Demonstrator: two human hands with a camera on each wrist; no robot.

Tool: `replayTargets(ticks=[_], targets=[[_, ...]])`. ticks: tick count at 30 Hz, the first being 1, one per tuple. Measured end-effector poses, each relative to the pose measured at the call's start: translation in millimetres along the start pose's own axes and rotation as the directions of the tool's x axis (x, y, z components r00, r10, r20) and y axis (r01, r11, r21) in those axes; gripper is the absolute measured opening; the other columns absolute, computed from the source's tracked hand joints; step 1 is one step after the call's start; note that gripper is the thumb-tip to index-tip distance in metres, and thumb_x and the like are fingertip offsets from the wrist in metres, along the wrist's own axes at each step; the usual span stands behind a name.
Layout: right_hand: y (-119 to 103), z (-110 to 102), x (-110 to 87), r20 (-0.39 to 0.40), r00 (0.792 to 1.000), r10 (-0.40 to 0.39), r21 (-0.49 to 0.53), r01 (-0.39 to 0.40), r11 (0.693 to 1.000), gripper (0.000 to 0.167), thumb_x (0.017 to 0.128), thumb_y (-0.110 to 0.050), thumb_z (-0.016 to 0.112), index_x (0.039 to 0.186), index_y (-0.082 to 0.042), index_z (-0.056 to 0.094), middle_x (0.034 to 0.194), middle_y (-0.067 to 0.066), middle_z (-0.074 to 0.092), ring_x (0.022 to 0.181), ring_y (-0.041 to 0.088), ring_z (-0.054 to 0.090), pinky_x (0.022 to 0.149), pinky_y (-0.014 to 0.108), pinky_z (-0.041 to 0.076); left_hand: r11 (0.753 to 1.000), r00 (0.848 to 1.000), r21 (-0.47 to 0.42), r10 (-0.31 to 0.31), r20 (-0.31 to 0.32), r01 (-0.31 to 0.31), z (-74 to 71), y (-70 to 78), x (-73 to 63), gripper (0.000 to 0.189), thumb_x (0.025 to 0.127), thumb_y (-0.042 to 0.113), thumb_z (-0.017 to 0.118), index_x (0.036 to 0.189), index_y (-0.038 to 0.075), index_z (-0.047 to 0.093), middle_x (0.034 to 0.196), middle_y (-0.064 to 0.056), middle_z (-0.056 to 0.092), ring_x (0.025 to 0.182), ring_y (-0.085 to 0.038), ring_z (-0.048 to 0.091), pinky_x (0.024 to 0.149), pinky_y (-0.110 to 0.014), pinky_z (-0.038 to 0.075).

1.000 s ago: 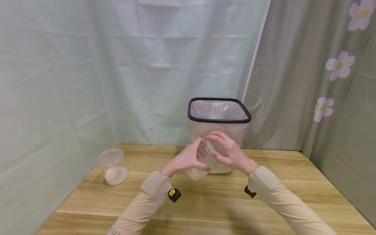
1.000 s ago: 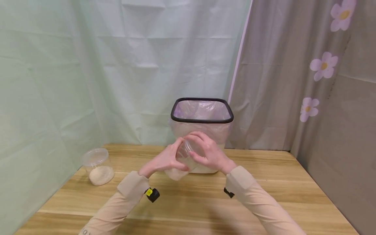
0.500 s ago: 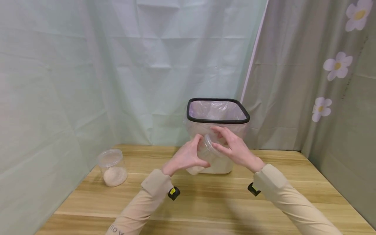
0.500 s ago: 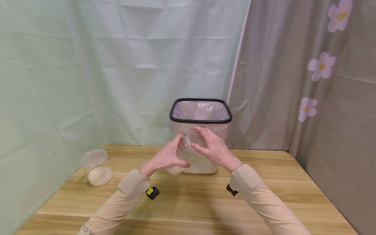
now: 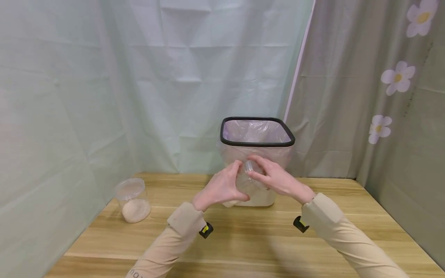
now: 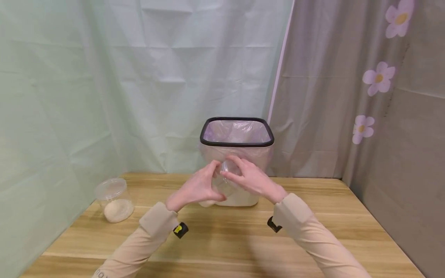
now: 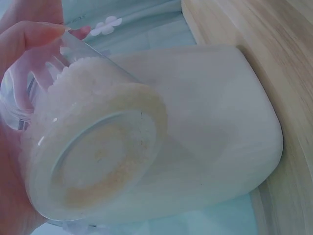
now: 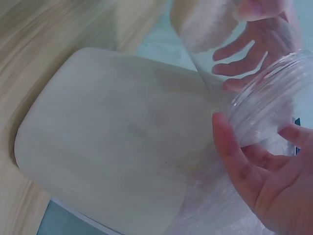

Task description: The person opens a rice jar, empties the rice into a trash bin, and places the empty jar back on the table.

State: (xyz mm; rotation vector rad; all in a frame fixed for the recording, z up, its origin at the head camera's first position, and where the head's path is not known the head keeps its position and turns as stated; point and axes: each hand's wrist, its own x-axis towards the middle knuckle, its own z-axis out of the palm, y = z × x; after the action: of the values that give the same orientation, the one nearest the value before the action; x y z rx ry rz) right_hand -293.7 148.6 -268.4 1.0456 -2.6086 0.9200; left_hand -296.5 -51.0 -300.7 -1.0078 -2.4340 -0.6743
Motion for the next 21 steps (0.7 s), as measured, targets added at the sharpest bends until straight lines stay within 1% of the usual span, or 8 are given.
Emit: replayTargets(ticks=[1,2,4,6,9,12,16,21], targets=[[-0.5,-0.2,-0.2,0.013,1.000,0.013,0.020,-0.013,1.000,0.056,0.089,-0.042,0.052,0.135,-0.013,0.037,0.111,0.008,0.049,0.049,0.015,0.051,0.047,0.031,0.046,1.000,1.000,0.004,0.002,0.000,-0.002,0.2,0.3,-0.2,0.076,0.055,0.038,0.080,0.112,0.009,0.039,0.094,-0.001,0.050,0.079,-0.014,0.050,0.064,-0.029,0.045],[-0.8,-0.4,-0.2,0.021,1.000,0.018,0.033,-0.018,0.999,0.055,0.089,-0.041,0.052,0.134,-0.013,0.037,0.105,0.008,0.050,0.048,0.015,0.050,0.046,0.031,0.046,1.000,1.000,0.009,0.005,0.000,-0.005,0.5,0.5,-0.3,0.075,0.055,0.038,0.080,0.111,0.009,0.039,0.094,-0.001,0.050,0.079,-0.014,0.050,0.063,-0.029,0.045],[-1.1,-1.0,-0.3,0.037,0.999,0.028,0.045,-0.030,0.999,0.054,0.090,-0.041,0.052,0.133,-0.013,0.038,0.095,0.008,0.051,0.049,0.015,0.050,0.046,0.031,0.046,1.000,1.000,0.013,0.008,0.002,-0.008,1.3,0.4,-0.6,0.074,0.055,0.038,0.080,0.110,0.009,0.040,0.093,0.000,0.049,0.077,-0.014,0.050,0.062,-0.028,0.045],[-1.1,-1.7,-0.1,0.056,0.998,0.039,0.049,-0.041,0.998,0.053,0.090,-0.041,0.052,0.132,-0.013,0.039,0.090,0.007,0.050,0.053,0.017,0.052,0.049,0.032,0.046,1.000,1.000,0.016,0.011,0.006,-0.011,2.2,0.4,-0.7,0.073,0.055,0.038,0.080,0.109,0.009,0.040,0.092,0.000,0.048,0.076,-0.013,0.049,0.061,-0.028,0.044],[-1.3,-3.2,0.6,0.075,0.996,0.049,0.029,-0.051,0.998,0.053,0.089,-0.043,0.052,0.131,-0.012,0.040,0.096,0.006,0.052,0.067,0.018,0.054,0.060,0.033,0.046,1.000,1.000,0.022,0.009,0.016,-0.010,3.2,0.2,-0.8,0.072,0.055,0.038,0.079,0.108,0.010,0.040,0.091,0.000,0.048,0.073,-0.013,0.048,0.060,-0.027,0.043],[-1.0,-4.7,1.5,0.089,0.995,0.052,0.013,-0.053,0.999,0.053,0.089,-0.044,0.052,0.130,-0.012,0.041,0.101,0.005,0.053,0.080,0.019,0.052,0.065,0.033,0.045,1.000,1.000,0.029,0.006,0.024,-0.007,3.5,0.1,-1.0,0.072,0.056,0.039,0.078,0.109,0.009,0.040,0.091,0.000,0.048,0.072,-0.013,0.048,0.058,-0.027,0.043],[-1.4,-6.0,2.0,0.113,0.993,0.046,0.042,-0.051,0.998,0.052,0.088,-0.042,0.054,0.129,-0.011,0.042,0.100,0.006,0.053,0.084,0.021,0.053,0.063,0.033,0.046,1.000,1.000,0.023,0.003,0.031,-0.004,3.3,0.1,-1.3,0.074,0.056,0.039,0.078,0.111,0.009,0.039,0.092,-0.001,0.049,0.073,-0.013,0.049,0.058,-0.027,0.044],[1.1,-6.6,2.6,0.125,0.992,-0.010,0.072,0.001,0.997,0.051,0.087,-0.037,0.058,0.127,-0.010,0.043,0.100,0.005,0.053,0.085,0.020,0.054,0.068,0.034,0.046,1.000,0.998,-0.030,-0.008,0.055,0.009,2.4,0.0,-2.0,0.075,0.057,0.038,0.079,0.113,0.010,0.039,0.094,-0.003,0.051,0.074,-0.014,0.050,0.059,-0.028,0.044]])
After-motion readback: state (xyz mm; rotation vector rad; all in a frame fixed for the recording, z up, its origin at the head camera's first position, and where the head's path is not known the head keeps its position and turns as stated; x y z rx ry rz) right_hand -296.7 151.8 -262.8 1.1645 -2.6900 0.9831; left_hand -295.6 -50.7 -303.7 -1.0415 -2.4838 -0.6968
